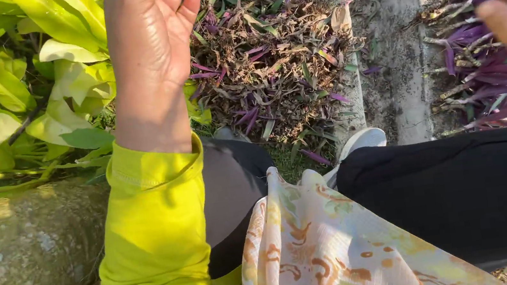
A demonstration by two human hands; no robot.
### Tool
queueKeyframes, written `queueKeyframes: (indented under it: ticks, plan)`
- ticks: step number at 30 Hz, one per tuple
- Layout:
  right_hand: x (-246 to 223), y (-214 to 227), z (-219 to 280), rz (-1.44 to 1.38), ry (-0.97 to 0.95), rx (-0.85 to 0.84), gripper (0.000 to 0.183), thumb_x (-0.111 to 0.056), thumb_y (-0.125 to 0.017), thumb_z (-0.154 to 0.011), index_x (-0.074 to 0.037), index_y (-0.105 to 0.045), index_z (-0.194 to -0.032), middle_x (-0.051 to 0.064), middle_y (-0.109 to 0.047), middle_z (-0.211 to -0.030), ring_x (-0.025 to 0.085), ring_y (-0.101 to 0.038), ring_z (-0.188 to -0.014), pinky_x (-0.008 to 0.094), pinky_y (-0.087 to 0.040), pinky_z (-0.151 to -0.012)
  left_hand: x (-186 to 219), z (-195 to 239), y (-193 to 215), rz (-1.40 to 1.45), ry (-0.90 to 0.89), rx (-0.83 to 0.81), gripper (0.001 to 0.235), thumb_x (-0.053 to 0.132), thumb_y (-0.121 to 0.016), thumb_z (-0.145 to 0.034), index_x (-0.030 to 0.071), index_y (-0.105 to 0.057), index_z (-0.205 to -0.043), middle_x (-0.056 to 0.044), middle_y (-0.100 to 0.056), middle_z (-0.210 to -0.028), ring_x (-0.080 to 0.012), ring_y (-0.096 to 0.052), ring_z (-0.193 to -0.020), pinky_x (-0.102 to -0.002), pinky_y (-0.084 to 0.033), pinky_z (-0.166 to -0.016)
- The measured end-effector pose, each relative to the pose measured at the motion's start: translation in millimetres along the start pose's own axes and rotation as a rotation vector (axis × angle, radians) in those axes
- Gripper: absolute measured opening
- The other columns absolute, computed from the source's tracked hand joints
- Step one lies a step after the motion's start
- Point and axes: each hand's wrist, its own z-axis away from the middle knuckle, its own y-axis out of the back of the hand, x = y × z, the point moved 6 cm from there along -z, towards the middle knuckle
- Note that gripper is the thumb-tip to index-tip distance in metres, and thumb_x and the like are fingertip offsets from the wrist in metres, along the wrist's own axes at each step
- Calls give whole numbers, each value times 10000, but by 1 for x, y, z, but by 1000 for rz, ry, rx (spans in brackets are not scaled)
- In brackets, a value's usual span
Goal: Sorting and preparing plant cuttings for propagation in a garden.
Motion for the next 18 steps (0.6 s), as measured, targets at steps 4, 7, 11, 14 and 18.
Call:
queueKeyframes:
  ticks: [4,7,11,14,18]
  plan:
    - [-157,-129,-28,218,517,-178,386,-347,-718,-957,-84,-708,-1238,128,-701,-1216,334,-666,-1124,439,-555,-932,-5,4,4,12,-67,22,147,254,-716,-1040,125,-647,-1046,0,-699,-1029,-128,-667,-1018,-362,-508,-942]
    - [-193,-265,-3,193,637,-374,295,-281,-709,-871,-123,-709,-1120,92,-692,-1047,304,-693,-978,455,-565,-834,3,7,9,-11,-112,70,176,265,-725,-1064,103,-662,-1037,-20,-701,-1018,-147,-683,-1040,-363,-499,-927]
    - [-224,-350,33,76,781,-296,344,-108,-661,-788,-94,-711,-1128,88,-670,-1061,278,-678,-929,403,-559,-724,24,7,9,-42,-112,175,167,297,-709,-996,157,-675,-1079,20,-719,-1070,-112,-674,-1075,-321,-467,-902]
    - [-209,-372,28,135,693,-392,197,-130,-663,-835,-110,-710,-1026,74,-664,-1016,271,-670,-960,402,-561,-767,21,1,16,-26,-98,188,185,309,-708,-982,167,-683,-1100,26,-713,-1081,-111,-667,-1085,-312,-454,-891]
    - [-185,-342,-13,94,503,-431,107,-151,-647,-913,-89,-700,-983,64,-668,-1076,271,-658,-1018,396,-560,-846,8,-11,24,-19,-177,78,250,366,-739,-999,124,-677,-1019,-6,-714,-1016,-128,-677,-1068,-318,-473,-878]
